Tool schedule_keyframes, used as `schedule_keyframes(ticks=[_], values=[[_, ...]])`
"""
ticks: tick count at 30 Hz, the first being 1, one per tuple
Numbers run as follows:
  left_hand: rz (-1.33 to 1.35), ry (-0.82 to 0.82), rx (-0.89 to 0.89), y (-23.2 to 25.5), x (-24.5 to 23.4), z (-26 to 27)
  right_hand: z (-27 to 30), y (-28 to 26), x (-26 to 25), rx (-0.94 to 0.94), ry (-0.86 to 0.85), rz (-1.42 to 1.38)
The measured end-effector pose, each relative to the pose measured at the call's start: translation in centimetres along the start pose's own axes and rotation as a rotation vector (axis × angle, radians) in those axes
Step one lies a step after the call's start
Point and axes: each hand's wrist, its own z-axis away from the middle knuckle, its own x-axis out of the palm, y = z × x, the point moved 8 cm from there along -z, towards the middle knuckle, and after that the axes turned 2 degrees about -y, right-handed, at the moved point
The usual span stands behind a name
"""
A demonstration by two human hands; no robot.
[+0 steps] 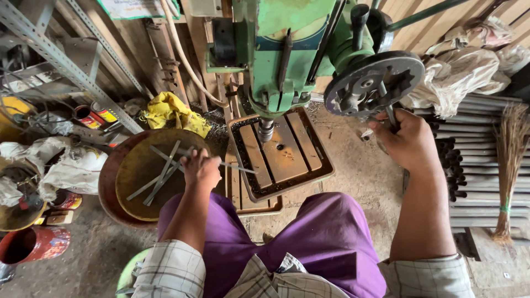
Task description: The person operates a drill press to drill holes into small metal bars. They hold each bar under the drill bit, lower the spindle to drill, then lift the spindle and move the bar aside before repeating with another bar.
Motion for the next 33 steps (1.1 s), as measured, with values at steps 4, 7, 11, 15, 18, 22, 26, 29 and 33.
schedule_keyframes(ticks=[4, 7, 11, 15, 18, 22, 26, 29, 33], values=[[0.549, 0.262, -0.067, -2.5, 0.7, -0.5, -0.1, 0.0, 0.0, -0.102, 0.045, 0.057], [0.832, 0.273, -0.031, -3.0, 3.6, -2.4, -0.1, 0.2, 0.1, -0.094, 0.051, 0.047], [1.127, 0.662, 0.207, -4.0, 3.9, -3.8, -0.2, 0.3, 0.5, -0.073, 0.045, -0.001], [1.399, 0.391, -0.160, -4.4, 6.0, -5.7, -0.3, 1.1, 0.9, -0.001, 0.035, -0.004], [0.748, 0.028, -0.156, -2.4, 4.4, -5.0, -0.5, 1.0, 1.1, -0.050, 0.044, 0.004], [0.420, -0.166, -0.014, 1.3, 2.9, -3.3, -0.7, 1.9, 1.3, 0.005, 0.038, 0.030], [0.485, -0.072, -0.016, 2.2, 2.1, -3.6, -0.8, 2.1, 1.5, -0.039, 0.060, 0.055], [0.518, -0.058, -0.057, 2.3, 2.4, -4.0, -0.8, 2.2, 1.6, -0.085, 0.075, 0.057], [0.529, -0.038, -0.078, 2.5, 2.3, -4.4, -0.9, 2.6, 1.7, -0.070, 0.088, 0.092]])
